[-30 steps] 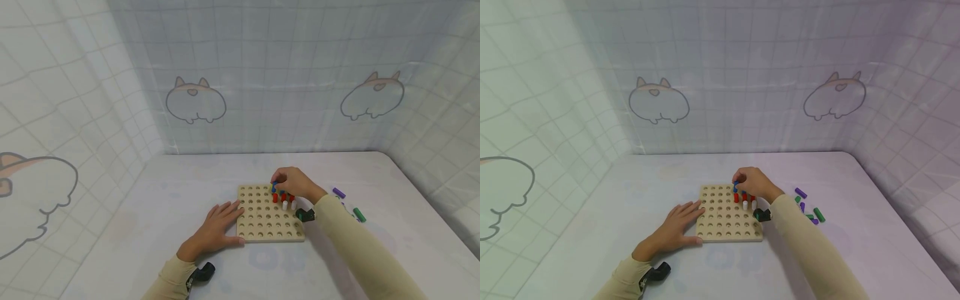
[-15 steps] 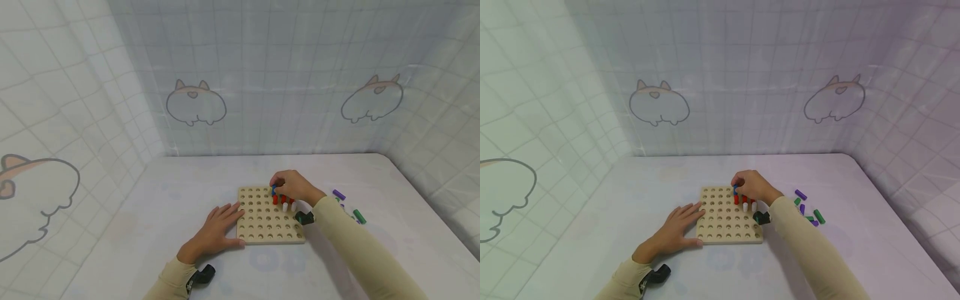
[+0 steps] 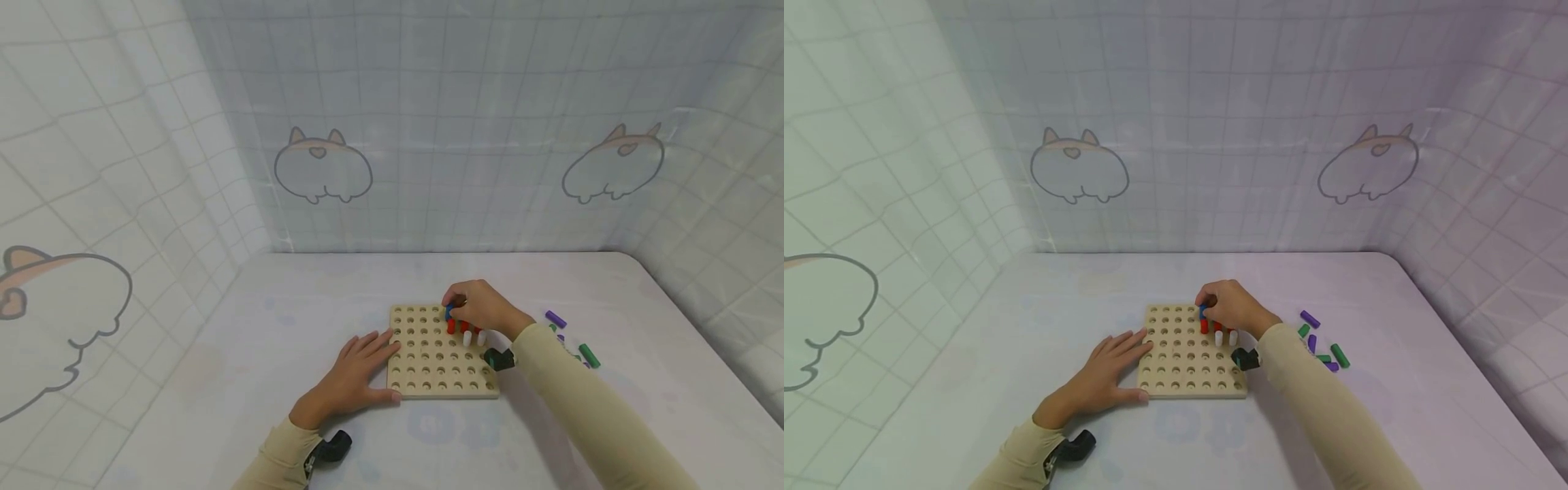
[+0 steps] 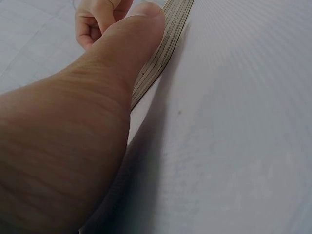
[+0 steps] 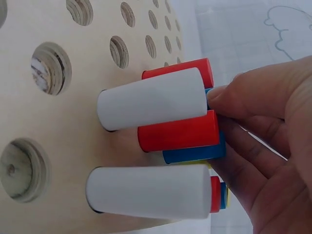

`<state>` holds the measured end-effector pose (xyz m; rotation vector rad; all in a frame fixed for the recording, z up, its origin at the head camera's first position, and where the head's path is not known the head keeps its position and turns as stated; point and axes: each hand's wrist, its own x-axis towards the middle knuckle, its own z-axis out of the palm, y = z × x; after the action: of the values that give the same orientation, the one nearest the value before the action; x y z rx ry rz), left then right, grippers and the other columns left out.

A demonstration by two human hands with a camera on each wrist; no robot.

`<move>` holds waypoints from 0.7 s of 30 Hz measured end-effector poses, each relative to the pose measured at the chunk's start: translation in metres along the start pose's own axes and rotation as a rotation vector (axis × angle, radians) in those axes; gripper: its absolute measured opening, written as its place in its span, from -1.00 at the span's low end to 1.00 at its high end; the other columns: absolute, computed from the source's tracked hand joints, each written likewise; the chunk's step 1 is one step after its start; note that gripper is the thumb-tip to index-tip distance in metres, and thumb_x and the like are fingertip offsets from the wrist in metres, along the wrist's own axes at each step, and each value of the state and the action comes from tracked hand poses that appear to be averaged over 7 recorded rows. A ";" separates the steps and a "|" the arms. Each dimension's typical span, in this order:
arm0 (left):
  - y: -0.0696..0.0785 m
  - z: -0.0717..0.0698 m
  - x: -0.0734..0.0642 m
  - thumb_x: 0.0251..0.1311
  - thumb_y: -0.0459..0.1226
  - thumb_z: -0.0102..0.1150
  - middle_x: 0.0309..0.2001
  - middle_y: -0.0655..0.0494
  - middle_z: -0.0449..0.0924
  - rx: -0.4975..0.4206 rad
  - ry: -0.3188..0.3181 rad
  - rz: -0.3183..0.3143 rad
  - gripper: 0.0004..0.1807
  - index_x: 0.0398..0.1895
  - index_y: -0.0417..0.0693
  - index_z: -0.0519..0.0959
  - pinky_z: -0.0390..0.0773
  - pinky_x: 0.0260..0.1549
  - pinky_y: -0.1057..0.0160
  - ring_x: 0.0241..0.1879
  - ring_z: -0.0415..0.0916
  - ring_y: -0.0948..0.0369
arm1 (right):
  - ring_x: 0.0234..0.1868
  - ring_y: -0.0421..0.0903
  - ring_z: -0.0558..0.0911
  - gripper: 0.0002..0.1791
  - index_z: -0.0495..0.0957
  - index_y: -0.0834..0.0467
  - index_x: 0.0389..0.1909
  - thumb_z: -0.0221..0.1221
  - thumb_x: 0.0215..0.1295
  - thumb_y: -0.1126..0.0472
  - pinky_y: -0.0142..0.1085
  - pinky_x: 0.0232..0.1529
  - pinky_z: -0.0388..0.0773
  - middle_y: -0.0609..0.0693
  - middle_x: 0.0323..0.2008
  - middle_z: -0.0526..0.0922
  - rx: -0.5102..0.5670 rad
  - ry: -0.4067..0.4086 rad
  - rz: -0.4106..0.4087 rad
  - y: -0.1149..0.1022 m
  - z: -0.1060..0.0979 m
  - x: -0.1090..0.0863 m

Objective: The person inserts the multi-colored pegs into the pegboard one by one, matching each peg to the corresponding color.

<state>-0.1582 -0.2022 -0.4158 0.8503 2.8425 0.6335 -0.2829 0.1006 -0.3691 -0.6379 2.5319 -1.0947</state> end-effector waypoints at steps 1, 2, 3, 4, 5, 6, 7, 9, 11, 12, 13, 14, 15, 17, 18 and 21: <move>0.000 0.000 0.000 0.09 0.45 0.13 0.60 0.16 -0.05 0.000 0.001 0.002 0.06 0.58 0.16 0.18 -0.16 0.42 -0.23 0.55 -0.09 -0.01 | -0.19 -0.15 0.64 -0.83 0.70 0.09 -0.13 0.28 0.31 0.33 -0.10 0.03 0.57 -0.07 -0.21 0.74 -0.001 0.001 -0.001 0.000 0.000 0.000; 0.000 -0.001 0.000 0.09 0.44 0.14 0.60 0.15 -0.04 -0.003 0.005 0.006 0.05 0.57 0.14 0.19 -0.15 0.42 -0.24 0.54 -0.08 -0.02 | -0.19 -0.15 0.65 -0.83 0.70 0.10 -0.13 0.28 0.31 0.34 -0.10 0.03 0.57 -0.07 -0.21 0.74 -0.002 0.001 -0.004 0.000 0.000 0.000; 0.000 -0.001 0.000 0.09 0.43 0.14 0.60 0.14 -0.03 -0.006 0.007 0.008 0.05 0.57 0.14 0.20 -0.15 0.41 -0.25 0.54 -0.08 -0.03 | -0.19 -0.15 0.65 -0.83 0.70 0.10 -0.12 0.28 0.31 0.34 -0.10 0.03 0.57 -0.07 -0.21 0.74 -0.004 0.002 -0.004 0.000 0.001 0.000; 0.000 -0.001 0.000 0.09 0.42 0.15 0.60 0.13 -0.02 -0.009 0.009 0.010 0.05 0.57 0.13 0.20 -0.14 0.41 -0.26 0.54 -0.08 -0.03 | -0.18 -0.15 0.65 -0.83 0.70 0.10 -0.12 0.28 0.31 0.34 -0.09 0.04 0.57 -0.07 -0.21 0.74 -0.006 0.002 -0.002 0.000 0.001 0.000; 0.000 -0.001 0.000 0.10 0.42 0.16 0.59 0.13 -0.02 -0.013 0.010 0.011 0.04 0.57 0.13 0.20 -0.14 0.41 -0.26 0.54 -0.08 -0.04 | -0.18 -0.15 0.64 -0.83 0.70 0.10 -0.12 0.28 0.31 0.34 -0.09 0.05 0.56 -0.08 -0.21 0.74 -0.007 0.000 -0.001 0.000 0.001 0.000; 0.000 -0.001 0.000 0.10 0.42 0.16 0.59 0.12 -0.02 -0.015 0.010 0.011 0.04 0.57 0.13 0.21 -0.14 0.41 -0.26 0.54 -0.08 -0.04 | -0.18 -0.15 0.64 -0.83 0.70 0.10 -0.12 0.28 0.31 0.33 -0.09 0.05 0.56 -0.08 -0.21 0.74 -0.007 0.000 0.001 0.001 0.001 0.000; 0.000 -0.001 -0.001 0.09 0.42 0.16 0.60 0.13 -0.02 -0.016 0.009 0.010 0.04 0.57 0.13 0.20 -0.15 0.41 -0.26 0.54 -0.08 -0.03 | -0.17 -0.15 0.64 -0.83 0.70 0.09 -0.12 0.28 0.31 0.33 -0.08 0.05 0.56 -0.08 -0.22 0.73 -0.007 0.000 0.003 0.001 0.001 0.000; 0.000 -0.001 0.000 0.09 0.42 0.16 0.60 0.14 -0.03 -0.016 0.005 0.006 0.05 0.57 0.14 0.20 -0.16 0.42 -0.25 0.55 -0.09 -0.02 | -0.17 -0.15 0.64 -0.83 0.70 0.09 -0.12 0.29 0.31 0.33 -0.09 0.06 0.55 -0.09 -0.22 0.73 -0.009 0.002 0.008 0.001 0.001 0.000; 0.000 -0.001 0.000 0.09 0.43 0.15 0.60 0.16 -0.05 -0.012 0.000 0.000 0.05 0.58 0.15 0.19 -0.18 0.43 -0.23 0.55 -0.11 0.00 | -0.18 -0.16 0.64 -0.83 0.70 0.09 -0.12 0.29 0.30 0.33 -0.08 0.05 0.56 -0.09 -0.22 0.74 -0.013 0.004 0.001 0.001 0.000 -0.001; 0.000 0.000 0.000 0.09 0.44 0.14 0.60 0.17 -0.05 -0.010 -0.001 -0.002 0.05 0.58 0.16 0.18 -0.18 0.43 -0.22 0.55 -0.11 0.01 | -0.18 -0.16 0.65 -0.83 0.70 0.09 -0.12 0.29 0.30 0.33 -0.08 0.05 0.56 -0.09 -0.22 0.74 -0.016 0.005 -0.006 0.001 0.000 -0.002; 0.000 0.000 0.000 0.08 0.44 0.13 0.60 0.17 -0.05 -0.007 -0.001 -0.002 0.05 0.58 0.16 0.18 -0.18 0.43 -0.22 0.55 -0.11 0.01 | -0.18 -0.16 0.65 -0.83 0.70 0.10 -0.12 0.29 0.29 0.33 -0.08 0.04 0.57 -0.09 -0.23 0.74 -0.019 0.007 -0.011 0.001 0.000 -0.002; 0.000 0.000 0.000 0.08 0.45 0.13 0.60 0.17 -0.05 -0.004 0.000 -0.002 0.05 0.58 0.17 0.18 -0.18 0.43 -0.22 0.55 -0.11 0.01 | -0.18 -0.16 0.65 -0.83 0.70 0.10 -0.12 0.29 0.29 0.34 -0.08 0.03 0.57 -0.09 -0.23 0.74 -0.022 0.007 -0.017 0.002 0.000 -0.002; 0.000 0.001 0.000 0.08 0.45 0.13 0.60 0.17 -0.05 -0.003 0.001 -0.002 0.05 0.58 0.17 0.18 -0.17 0.43 -0.22 0.55 -0.11 0.01 | -0.18 -0.15 0.65 -0.83 0.70 0.11 -0.12 0.29 0.29 0.34 -0.08 0.03 0.57 -0.08 -0.23 0.74 -0.024 0.008 -0.021 0.002 0.000 -0.002; -0.001 0.001 0.000 0.09 0.45 0.13 0.60 0.17 -0.05 0.000 0.003 -0.001 0.05 0.58 0.16 0.18 -0.17 0.43 -0.23 0.55 -0.10 0.01 | -0.17 -0.15 0.65 -0.82 0.70 0.11 -0.12 0.28 0.29 0.35 -0.08 0.03 0.57 -0.07 -0.22 0.74 -0.027 0.008 -0.026 0.002 0.001 -0.003; -0.001 0.001 0.000 0.09 0.45 0.13 0.60 0.17 -0.05 0.001 0.004 0.000 0.05 0.58 0.16 0.18 -0.16 0.42 -0.23 0.55 -0.10 0.01 | -0.17 -0.15 0.65 -0.82 0.70 0.11 -0.12 0.28 0.29 0.35 -0.08 0.03 0.57 -0.07 -0.22 0.74 -0.027 0.008 -0.023 0.001 0.001 -0.003; -0.001 0.001 0.001 0.09 0.44 0.13 0.60 0.16 -0.05 0.003 0.003 0.001 0.05 0.58 0.16 0.19 -0.16 0.42 -0.23 0.55 -0.09 0.00 | -0.15 -0.15 0.65 -0.82 0.70 0.10 -0.12 0.29 0.30 0.34 -0.09 0.05 0.57 -0.08 -0.22 0.73 -0.028 0.008 -0.012 0.001 0.001 -0.003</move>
<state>-0.1589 -0.2022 -0.4173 0.8515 2.8466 0.6316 -0.2803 0.1019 -0.3704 -0.6585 2.5575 -1.0690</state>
